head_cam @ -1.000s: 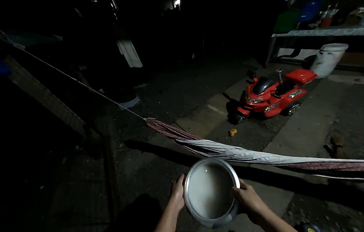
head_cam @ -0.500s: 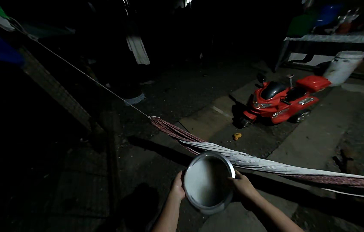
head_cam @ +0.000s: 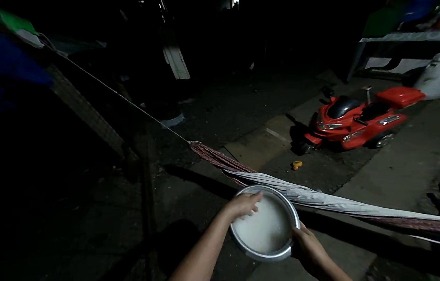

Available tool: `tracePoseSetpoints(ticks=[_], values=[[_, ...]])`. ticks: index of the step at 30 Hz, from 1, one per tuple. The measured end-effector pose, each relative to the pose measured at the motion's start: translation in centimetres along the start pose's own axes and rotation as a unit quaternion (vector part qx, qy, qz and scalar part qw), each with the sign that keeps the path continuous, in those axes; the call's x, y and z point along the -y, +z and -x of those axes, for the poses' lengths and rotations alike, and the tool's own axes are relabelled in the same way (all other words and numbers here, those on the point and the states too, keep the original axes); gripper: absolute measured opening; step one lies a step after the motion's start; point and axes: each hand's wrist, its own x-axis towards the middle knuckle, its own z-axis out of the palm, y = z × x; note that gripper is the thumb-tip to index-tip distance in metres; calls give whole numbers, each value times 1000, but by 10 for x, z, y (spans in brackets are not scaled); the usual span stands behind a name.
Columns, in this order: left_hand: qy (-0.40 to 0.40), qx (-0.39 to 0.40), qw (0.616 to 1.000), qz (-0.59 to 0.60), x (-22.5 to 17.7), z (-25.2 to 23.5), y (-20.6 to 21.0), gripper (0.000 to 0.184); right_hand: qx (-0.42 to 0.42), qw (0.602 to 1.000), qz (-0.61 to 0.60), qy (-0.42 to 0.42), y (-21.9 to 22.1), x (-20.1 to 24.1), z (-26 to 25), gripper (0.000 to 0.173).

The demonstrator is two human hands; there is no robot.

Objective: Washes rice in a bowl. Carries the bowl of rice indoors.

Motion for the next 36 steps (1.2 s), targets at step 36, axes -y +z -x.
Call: tracePoseSetpoints(ticks=[36], values=[[-87,66,987,-114,18,-13,57,84,-5,999,33,13,-8,-11,18,48]])
